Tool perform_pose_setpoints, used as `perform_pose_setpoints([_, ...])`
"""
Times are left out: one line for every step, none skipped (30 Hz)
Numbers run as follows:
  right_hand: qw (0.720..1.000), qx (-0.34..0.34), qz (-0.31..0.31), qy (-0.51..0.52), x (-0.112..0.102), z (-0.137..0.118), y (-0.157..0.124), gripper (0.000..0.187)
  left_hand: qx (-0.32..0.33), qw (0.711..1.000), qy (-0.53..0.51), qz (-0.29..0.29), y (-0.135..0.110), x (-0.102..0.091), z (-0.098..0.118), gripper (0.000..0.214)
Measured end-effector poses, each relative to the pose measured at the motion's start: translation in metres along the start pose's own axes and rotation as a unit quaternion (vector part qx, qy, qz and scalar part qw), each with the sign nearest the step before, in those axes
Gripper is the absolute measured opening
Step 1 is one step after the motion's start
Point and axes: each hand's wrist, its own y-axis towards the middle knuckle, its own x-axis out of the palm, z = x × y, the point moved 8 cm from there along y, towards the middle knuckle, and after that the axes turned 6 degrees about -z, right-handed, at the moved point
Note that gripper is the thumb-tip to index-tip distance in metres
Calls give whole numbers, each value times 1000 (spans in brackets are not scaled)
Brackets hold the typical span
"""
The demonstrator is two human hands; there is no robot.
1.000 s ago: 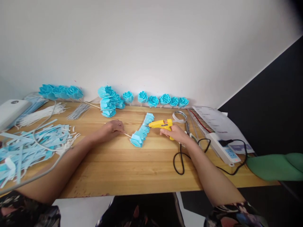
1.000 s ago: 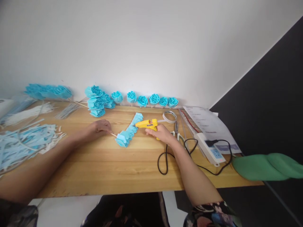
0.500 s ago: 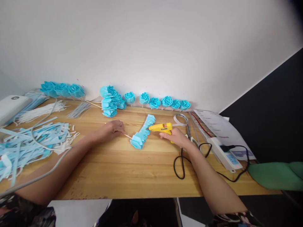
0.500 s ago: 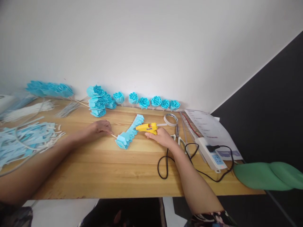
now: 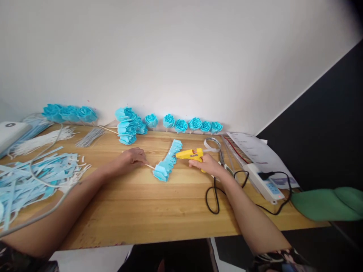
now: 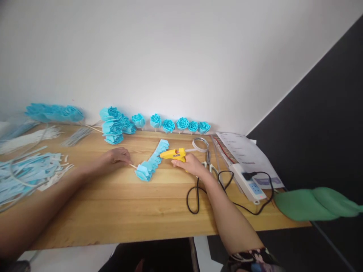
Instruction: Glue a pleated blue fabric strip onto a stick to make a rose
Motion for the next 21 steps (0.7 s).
perform_pose_setpoints([1000,-5,0,13,-1,1,0,41,-3,1000,4,-6,0,1,-1,32])
perform_pose_setpoints([1000,-11,-2,27,-1,2,0,44,-7,1000,8,-12,0,2,-2,32])
perform_pose_setpoints([999,-19,-8,41,-1,3,0,46,-9,1000,12,-15,0,2,-1,31])
perform_pose_setpoints([998,-26,-18,56,-1,4,0,47,-10,1000,18,-15,0,2,-1,30])
perform_pose_setpoints([997,-33,-27,69,0,4,0,48,-11,1000,23,-13,0,2,1,29])
perform_pose_setpoints([996,-37,-36,79,1,4,0,48,-13,999,28,-11,0,1,2,28])
perform_pose_setpoints([995,-40,-42,86,1,5,0,48,-15,999,32,-11,-1,1,2,27])
perform_pose_setpoints([994,-40,-48,92,1,5,0,48,-18,999,35,-12,-1,1,2,27])
perform_pose_setpoints([993,-40,-52,98,2,4,0,49,-23,999,36,-14,-2,1,1,26])
perform_pose_setpoints([992,-39,-54,105,2,4,0,49,-29,999,36,-13,-2,0,-1,25])
perform_pose_setpoints([991,-38,-56,115,2,4,0,50,-36,999,35,-12,-2,-2,-4,25])
perform_pose_setpoints([990,-36,-53,125,1,4,-1,51,-43,998,36,-7,-2,-5,-7,28])
perform_pose_setpoints([989,-36,-50,135,1,4,-1,52,-49,998,42,1,-2,-9,-9,32])
perform_pose_setpoints([988,-36,-47,144,1,4,-1,52,-56,997,54,14,-2,-15,-9,36])
perform_pose_setpoints([987,-38,-43,153,0,3,-1,52,-62,995,71,33,-2,-23,-5,39])
perform_pose_setpoints([985,-39,-40,161,0,3,-1,52,-68,992,93,53,-3,-31,4,40])
perform_pose_setpoints([984,-40,-38,167,-1,3,-1,52,-73,988,114,73,-6,-39,18,40])
perform_pose_setpoints([984,-41,-37,171,-1,3,-1,52,-74,985,128,91,-9,-45,39,39])
perform_pose_setpoints([983,-41,-37,174,-1,2,-2,52,-65,985,131,94,-14,-47,65,36])
perform_pose_setpoints([983,-42,-38,173,-1,2,-2,51,-59,987,125,81,-20,-44,94,35])
perform_pose_setpoints([984,-43,-39,169,-1,1,-3,50,-48,990,113,68,-27,-38,124,33])
